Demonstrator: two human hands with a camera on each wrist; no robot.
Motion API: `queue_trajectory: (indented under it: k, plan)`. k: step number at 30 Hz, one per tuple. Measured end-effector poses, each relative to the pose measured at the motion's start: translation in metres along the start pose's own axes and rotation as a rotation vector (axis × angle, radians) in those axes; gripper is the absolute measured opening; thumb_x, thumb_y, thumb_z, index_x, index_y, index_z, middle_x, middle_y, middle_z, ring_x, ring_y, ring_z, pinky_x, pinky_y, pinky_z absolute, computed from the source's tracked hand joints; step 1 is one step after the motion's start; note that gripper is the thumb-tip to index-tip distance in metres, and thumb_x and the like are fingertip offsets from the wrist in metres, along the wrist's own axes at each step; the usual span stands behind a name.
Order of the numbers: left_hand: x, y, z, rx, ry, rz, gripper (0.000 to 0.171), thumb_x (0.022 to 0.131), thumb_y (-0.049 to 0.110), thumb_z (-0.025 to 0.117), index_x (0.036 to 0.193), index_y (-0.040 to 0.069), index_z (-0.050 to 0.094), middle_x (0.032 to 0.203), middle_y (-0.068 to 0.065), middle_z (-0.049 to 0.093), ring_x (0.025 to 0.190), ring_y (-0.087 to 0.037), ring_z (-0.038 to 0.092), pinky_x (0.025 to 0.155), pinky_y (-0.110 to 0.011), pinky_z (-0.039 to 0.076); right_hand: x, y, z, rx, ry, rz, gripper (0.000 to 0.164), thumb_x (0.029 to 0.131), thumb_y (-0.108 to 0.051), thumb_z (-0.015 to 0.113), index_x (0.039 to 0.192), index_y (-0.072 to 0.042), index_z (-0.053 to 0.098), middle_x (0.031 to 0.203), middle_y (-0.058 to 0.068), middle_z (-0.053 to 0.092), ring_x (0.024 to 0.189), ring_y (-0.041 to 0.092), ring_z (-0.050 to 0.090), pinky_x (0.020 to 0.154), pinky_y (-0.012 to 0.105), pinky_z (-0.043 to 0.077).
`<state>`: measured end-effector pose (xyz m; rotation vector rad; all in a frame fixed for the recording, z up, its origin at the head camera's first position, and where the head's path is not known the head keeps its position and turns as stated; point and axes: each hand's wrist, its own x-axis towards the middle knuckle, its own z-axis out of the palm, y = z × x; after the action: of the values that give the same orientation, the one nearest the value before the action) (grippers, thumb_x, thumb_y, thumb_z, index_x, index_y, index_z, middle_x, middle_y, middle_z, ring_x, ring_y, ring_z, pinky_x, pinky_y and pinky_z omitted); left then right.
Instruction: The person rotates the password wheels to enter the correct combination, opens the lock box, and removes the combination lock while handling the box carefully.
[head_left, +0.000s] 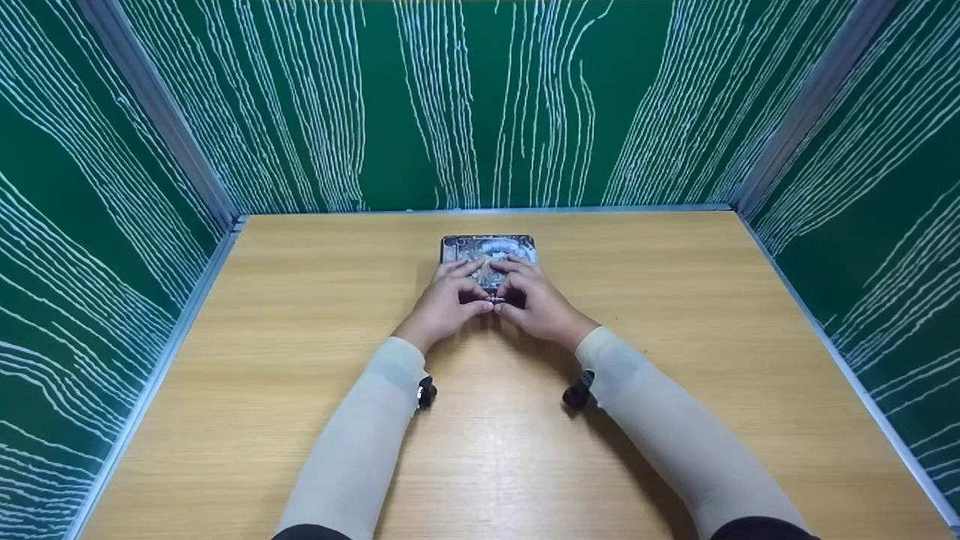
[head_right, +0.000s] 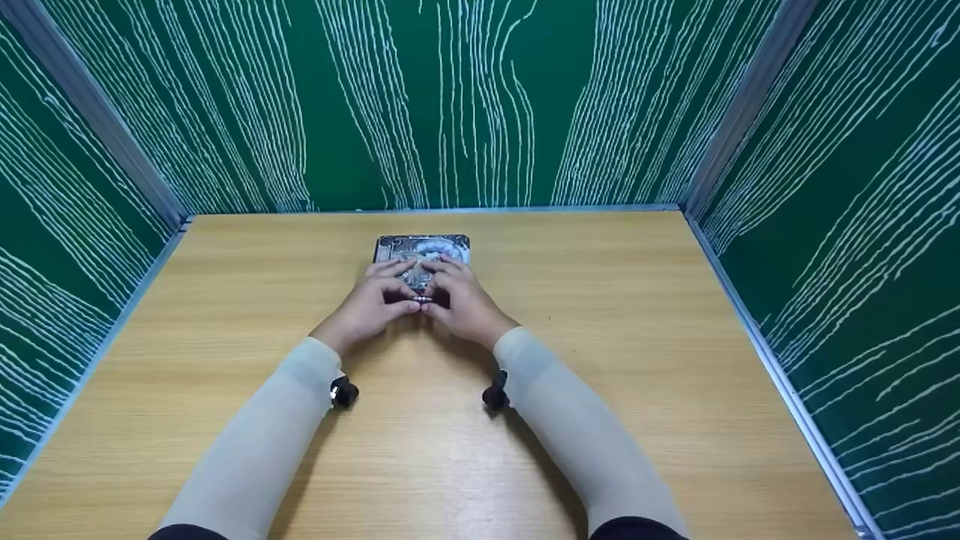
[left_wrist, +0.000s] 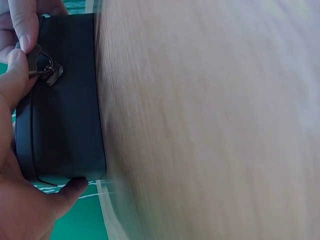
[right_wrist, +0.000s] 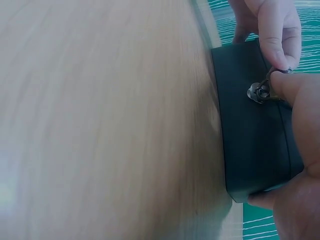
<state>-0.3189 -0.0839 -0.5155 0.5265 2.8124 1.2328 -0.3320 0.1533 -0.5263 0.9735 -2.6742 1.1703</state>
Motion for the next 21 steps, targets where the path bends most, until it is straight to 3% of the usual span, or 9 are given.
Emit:
queue_trajectory:
  k: [12, 21]
  plan:
    - [-0.0002, -0.0008, 0.0, -0.016, -0.002, -0.026, 0.012, 0.094, 0.026, 0.093, 0.103, 0.024, 0.085, 0.182, 0.017, 0.042, 0.176, -0.023, 0.024, 0.146, -0.058, 0.017, 0.0006, -0.0016, -0.0006, 0.002, -0.017, 0.043, 0.015, 0.099, -0.008, 0.084, 0.106, -0.012, 0.071, 0.177, 0.007, 0.052, 0.175, 0.041, 0.027, 0.144, 0.069, 0.014]
    - [0.0007, -0.0015, 0.0009, 0.005, 0.005, 0.011, 0.01, 0.099, 0.027, 0.088, 0.105, 0.019, 0.087, 0.182, 0.011, 0.044, 0.175, -0.025, 0.027, 0.146, -0.054, 0.019, 0.0008, -0.0004, 0.0002, -0.001, -0.002, 0.023, 0.015, 0.099, -0.008, 0.084, 0.104, -0.009, 0.07, 0.176, 0.01, 0.054, 0.174, 0.043, 0.029, 0.144, 0.066, 0.016]
